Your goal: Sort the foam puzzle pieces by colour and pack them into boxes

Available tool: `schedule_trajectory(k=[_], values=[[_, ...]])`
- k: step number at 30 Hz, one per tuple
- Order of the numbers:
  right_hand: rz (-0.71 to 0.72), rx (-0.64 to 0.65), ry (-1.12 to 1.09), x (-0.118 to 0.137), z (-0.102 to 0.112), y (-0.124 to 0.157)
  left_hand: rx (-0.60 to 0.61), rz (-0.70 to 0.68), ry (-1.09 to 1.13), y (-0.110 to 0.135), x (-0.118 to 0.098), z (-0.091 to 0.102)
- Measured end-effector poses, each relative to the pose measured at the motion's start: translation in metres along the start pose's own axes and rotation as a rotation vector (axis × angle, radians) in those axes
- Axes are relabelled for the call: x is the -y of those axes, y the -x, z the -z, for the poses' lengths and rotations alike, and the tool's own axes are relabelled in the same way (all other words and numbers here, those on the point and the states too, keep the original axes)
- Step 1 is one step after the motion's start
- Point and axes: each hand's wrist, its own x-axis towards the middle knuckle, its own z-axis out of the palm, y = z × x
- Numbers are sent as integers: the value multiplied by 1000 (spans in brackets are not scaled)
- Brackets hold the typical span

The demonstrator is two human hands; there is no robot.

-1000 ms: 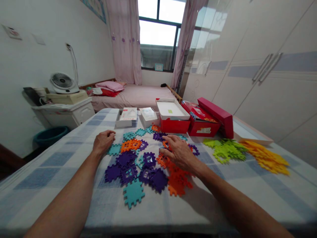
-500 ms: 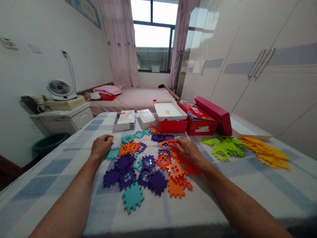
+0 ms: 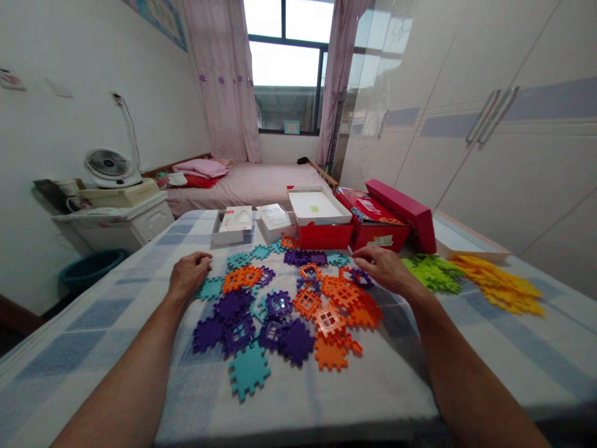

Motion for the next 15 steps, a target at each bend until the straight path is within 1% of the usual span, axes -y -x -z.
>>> schedule_trajectory(k=[1,3,5,7,11,13,15], values=[[-60,5,68,-7,0,-1,2,0,-2,0,-1,0],[-139,85,128,-18,-1,-2,1,-2,-6,1,-2,1],[-168,157,127,-24,-5,-2,-6,0,-10,1,-2,1],[-182,185,119,-24,-11,-2,-9,4,-13,0,-1,1],[-215,170,123,-24,-18,-3,1,5,-9,-1,1,0],[-218,125,93,-28,-18,-3,5,9,-6,-2,2,0],[-215,53,29,-33,-17,-4,8,16,-3,-2,3,-1]])
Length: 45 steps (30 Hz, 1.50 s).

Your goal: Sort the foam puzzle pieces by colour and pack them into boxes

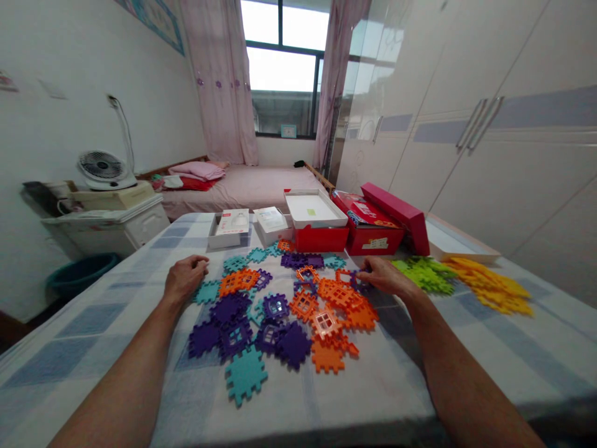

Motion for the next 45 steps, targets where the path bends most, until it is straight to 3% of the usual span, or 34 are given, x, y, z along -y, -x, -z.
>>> schedule_trajectory(k=[4,9,12,14,17,20,27,32,36,40,45], values=[[-24,-115,-270,7,3,-4,0,-5,-1,0,0,-1],[61,-55,-615,67,-2,-16,-3,-5,-12,-1,0,-2],[225,31,-556,101,-8,-25,-10,-5,-11,-2,1,-3],[263,-15,-313,110,-12,-29,-6,-14,-6,-2,2,-3],[185,-59,88,104,-21,-33,2,-27,1,-1,1,-2],[172,-1,211,93,-30,-37,-3,-27,4,1,0,0],[240,3,228,88,-39,-46,1,-30,-3,1,-1,0],[216,-89,211,82,-34,-41,-2,-33,-12,-1,3,-2],[180,-181,-11,93,-27,-37,-6,-45,-10,-2,3,-2],[321,-101,-239,120,-26,-39,-5,-28,-4,0,1,-1],[463,-31,-100,123,-26,-27,-1,-29,-3,2,-2,0]])
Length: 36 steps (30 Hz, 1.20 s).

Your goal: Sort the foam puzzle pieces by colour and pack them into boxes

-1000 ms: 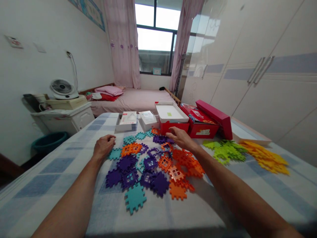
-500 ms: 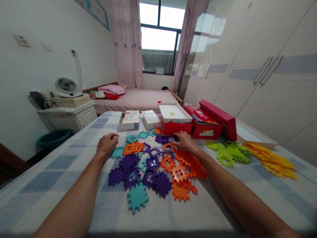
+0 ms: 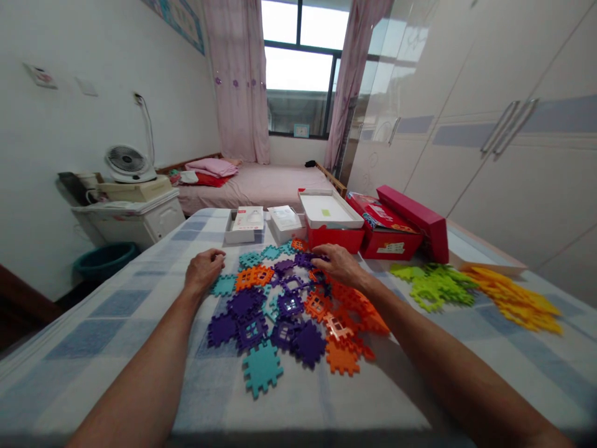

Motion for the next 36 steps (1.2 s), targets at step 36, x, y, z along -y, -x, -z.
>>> schedule_trajectory(k=[36], values=[[-206,-56,-12,-18,-23,35,-3,16,-50,-2,-1,0]])
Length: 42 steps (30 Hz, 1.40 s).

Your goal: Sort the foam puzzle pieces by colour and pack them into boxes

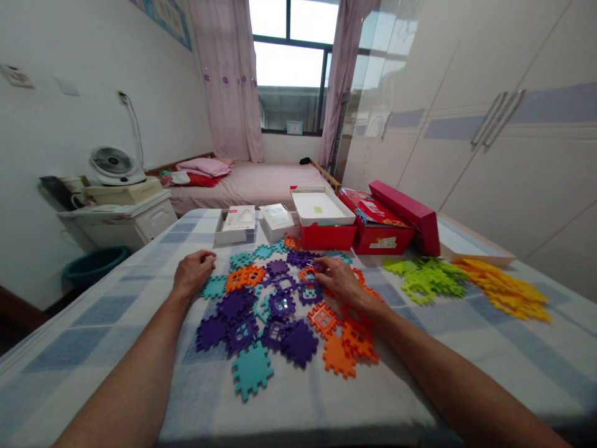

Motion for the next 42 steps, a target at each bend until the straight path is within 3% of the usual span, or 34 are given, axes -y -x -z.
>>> schedule_trajectory(k=[6,10,13,15,19,22,24,27,30,36,42], values=[[8,-56,-285,-7,14,0,1,5,-6,1,-2,1],[23,62,-540,-30,51,6,8,5,-10,0,0,0],[23,237,-549,-55,74,15,12,17,-12,-1,1,-1],[9,267,-472,-65,80,19,15,22,-10,-1,1,-1],[42,166,-265,-50,73,26,5,17,-1,-1,1,0],[284,132,-145,-12,63,47,-3,5,-11,0,1,0],[464,183,-111,14,56,69,-5,7,-9,0,1,0],[596,266,-55,33,45,101,-6,22,3,0,0,0],[603,231,48,21,33,115,-4,30,7,0,0,0],[460,49,199,-23,31,102,2,29,4,-2,1,-1],[504,82,236,-10,22,92,11,7,-17,-1,-1,1]])
